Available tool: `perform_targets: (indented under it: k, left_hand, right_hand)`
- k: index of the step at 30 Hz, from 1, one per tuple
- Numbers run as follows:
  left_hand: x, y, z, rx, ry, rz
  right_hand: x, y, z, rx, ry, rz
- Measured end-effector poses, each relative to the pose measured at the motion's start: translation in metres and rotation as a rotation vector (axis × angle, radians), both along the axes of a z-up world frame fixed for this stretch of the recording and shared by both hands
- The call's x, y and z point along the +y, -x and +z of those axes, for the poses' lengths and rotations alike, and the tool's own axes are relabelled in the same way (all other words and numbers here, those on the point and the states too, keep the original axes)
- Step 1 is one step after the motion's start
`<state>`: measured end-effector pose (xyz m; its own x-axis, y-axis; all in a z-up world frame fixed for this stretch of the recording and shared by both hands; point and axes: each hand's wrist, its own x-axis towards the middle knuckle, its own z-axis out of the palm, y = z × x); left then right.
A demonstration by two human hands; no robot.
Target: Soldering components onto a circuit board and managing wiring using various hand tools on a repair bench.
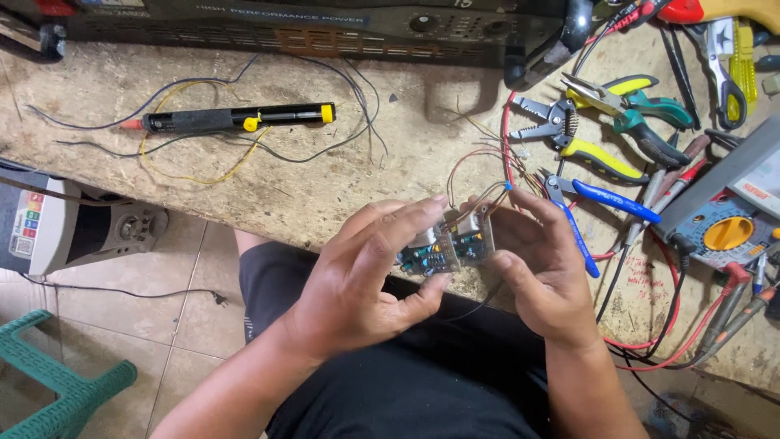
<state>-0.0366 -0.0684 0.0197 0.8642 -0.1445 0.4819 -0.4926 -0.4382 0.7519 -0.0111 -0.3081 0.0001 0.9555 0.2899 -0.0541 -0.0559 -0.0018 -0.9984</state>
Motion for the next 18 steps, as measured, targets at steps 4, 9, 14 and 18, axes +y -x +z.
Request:
perform_targets:
  k: [4, 9, 14, 18]
  left_hand:
    - [0.006, -0.016, -0.015, -0.071, -0.097, -0.108]
    - [0.003, -0.023, -0.036, -0.129, -0.217, -0.054]
    - [0.002, -0.024, -0.041, -0.092, -0.132, -0.027]
    - [0.006, -0.024, -0.032, -0.020, 0.002, -0.067]
  right_hand:
    - [0.004, -0.003, 0.007, 0.126, -0.088, 0.009]
    - [0.001, -0.002, -0.002, 0.222, -0.183, -0.093]
    - [0.003, -0.003, -0.001, 0.209, -0.104, -0.166]
    - [0.002, -0.002, -0.004, 0.204, -0.147, -0.164]
